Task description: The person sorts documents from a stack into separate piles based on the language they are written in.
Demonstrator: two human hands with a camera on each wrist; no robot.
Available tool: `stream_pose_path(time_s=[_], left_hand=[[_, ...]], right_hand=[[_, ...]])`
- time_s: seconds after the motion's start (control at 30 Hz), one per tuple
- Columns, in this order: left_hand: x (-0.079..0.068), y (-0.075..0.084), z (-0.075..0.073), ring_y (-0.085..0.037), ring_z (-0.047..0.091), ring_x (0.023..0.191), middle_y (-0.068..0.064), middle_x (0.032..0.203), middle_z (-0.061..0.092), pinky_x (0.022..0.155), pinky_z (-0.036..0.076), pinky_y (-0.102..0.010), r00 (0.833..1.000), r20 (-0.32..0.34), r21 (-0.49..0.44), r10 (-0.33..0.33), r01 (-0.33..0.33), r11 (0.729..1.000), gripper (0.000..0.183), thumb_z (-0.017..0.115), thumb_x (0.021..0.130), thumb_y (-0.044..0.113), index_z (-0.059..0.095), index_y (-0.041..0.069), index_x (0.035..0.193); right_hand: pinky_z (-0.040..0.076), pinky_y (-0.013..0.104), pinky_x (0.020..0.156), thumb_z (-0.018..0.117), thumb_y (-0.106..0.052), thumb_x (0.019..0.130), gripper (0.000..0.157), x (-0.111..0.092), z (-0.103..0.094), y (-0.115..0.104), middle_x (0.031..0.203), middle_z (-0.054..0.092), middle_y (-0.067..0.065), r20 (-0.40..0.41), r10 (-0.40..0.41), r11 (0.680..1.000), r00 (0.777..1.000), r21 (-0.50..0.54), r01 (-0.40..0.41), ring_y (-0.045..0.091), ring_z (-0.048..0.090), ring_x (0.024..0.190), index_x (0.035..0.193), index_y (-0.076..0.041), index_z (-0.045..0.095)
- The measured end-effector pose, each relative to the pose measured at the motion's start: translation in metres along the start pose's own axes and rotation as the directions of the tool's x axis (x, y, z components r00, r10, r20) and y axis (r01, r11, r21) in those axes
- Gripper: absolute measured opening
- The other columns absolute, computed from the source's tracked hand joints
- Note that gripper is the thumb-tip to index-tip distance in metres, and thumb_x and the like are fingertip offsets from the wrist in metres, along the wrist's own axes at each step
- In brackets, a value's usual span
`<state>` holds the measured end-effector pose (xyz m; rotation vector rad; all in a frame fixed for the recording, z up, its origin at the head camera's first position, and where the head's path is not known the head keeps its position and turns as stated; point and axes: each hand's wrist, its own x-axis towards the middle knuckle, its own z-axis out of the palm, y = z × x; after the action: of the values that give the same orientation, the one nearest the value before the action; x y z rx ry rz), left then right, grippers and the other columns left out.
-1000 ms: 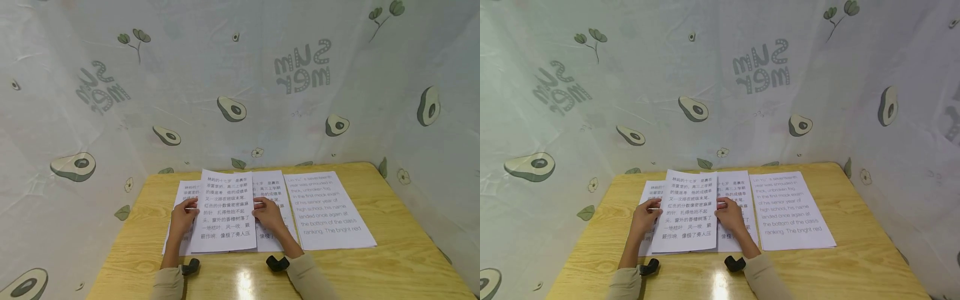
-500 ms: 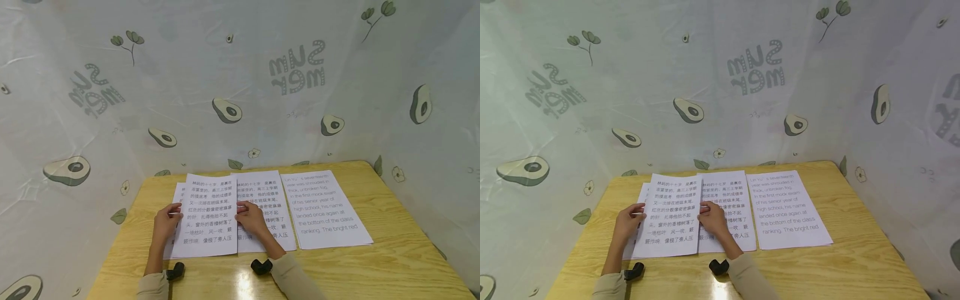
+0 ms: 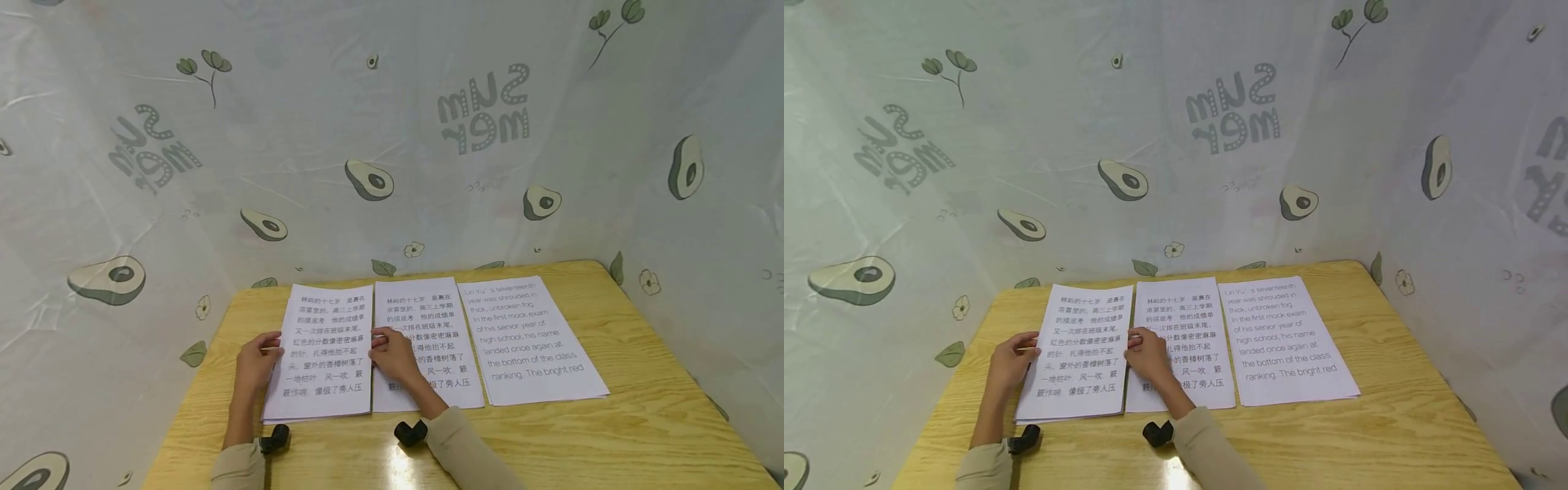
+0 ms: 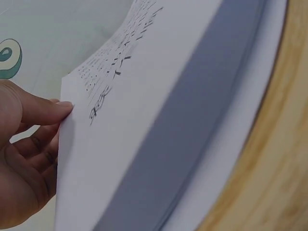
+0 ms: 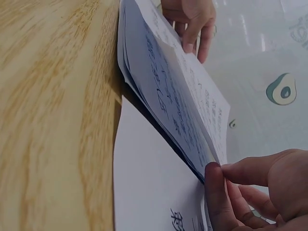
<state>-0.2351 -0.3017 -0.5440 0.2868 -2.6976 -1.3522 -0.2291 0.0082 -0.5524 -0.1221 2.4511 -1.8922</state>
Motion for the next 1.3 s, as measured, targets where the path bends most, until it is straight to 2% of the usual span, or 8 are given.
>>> stream_pose_path(time_s=[0.27, 0.57, 0.83, 1.13, 1.3], left_hand=[[0.002, -0.005, -0.002, -0.04, 0.072, 0.11, -0.026, 0.128, 0.072, 0.079, 0.054, -0.024, 0.999, -0.014, 0.001, -0.029, 0.029, 1.0, 0.04, 0.066, 0.101, 0.002, 0.068, 0.001, 0.14], [0.005, -0.011, -0.001, -0.04, 0.071, 0.109, -0.026, 0.128, 0.071, 0.079, 0.055, -0.025, 0.999, -0.004, -0.006, -0.05, 0.05, 0.999, 0.04, 0.066, 0.101, 0.003, 0.068, 0.001, 0.14], [0.005, -0.013, 0.001, -0.041, 0.071, 0.108, -0.028, 0.124, 0.072, 0.078, 0.053, -0.022, 1.0, 0.0, 0.007, -0.016, 0.016, 1.0, 0.04, 0.067, 0.099, 0.001, 0.068, -0.003, 0.138], [0.004, -0.013, 0.002, -0.039, 0.069, 0.109, -0.028, 0.126, 0.071, 0.082, 0.054, -0.03, 1.0, 0.005, 0.004, -0.029, 0.029, 1.0, 0.04, 0.067, 0.1, 0.0, 0.068, -0.002, 0.139], [0.004, -0.011, 0.002, -0.04, 0.07, 0.108, -0.027, 0.126, 0.071, 0.079, 0.054, -0.025, 0.999, -0.002, -0.003, -0.033, 0.033, 0.999, 0.039, 0.067, 0.1, 0.001, 0.068, -0.001, 0.139]], right_hand=[[0.063, 0.026, 0.064, 0.075, 0.002, 0.091, 0.041, 0.004, 0.006, -0.006, 0.102, 0.074, 0.012, -0.002, 0.013, 0.997, 1.0, -0.079, -0.013, 0.017, 0.076, 0.083, 0.132, 0.004, 0.07], [0.063, 0.026, 0.065, 0.075, 0.002, 0.091, 0.043, 0.005, 0.009, -0.004, 0.099, 0.074, 0.011, 0.003, 0.018, 0.993, 1.0, -0.116, -0.017, 0.013, 0.074, 0.078, 0.133, 0.005, 0.069], [0.062, 0.025, 0.067, 0.075, 0.0, 0.09, 0.043, 0.005, 0.009, -0.002, 0.098, 0.074, 0.008, -0.006, 0.016, 0.988, 1.0, -0.153, -0.016, 0.012, 0.072, 0.081, 0.133, 0.003, 0.07], [0.063, 0.027, 0.065, 0.074, 0.002, 0.09, 0.043, 0.005, 0.009, -0.004, 0.1, 0.074, 0.012, 0.006, 0.024, 0.99, 1.0, -0.142, -0.023, 0.017, 0.075, 0.083, 0.133, 0.005, 0.07], [0.063, 0.027, 0.066, 0.074, 0.002, 0.09, 0.043, 0.006, 0.009, -0.005, 0.101, 0.074, 0.014, 0.012, 0.014, 0.991, 1.0, -0.136, -0.012, 0.018, 0.076, 0.083, 0.132, 0.006, 0.069]])
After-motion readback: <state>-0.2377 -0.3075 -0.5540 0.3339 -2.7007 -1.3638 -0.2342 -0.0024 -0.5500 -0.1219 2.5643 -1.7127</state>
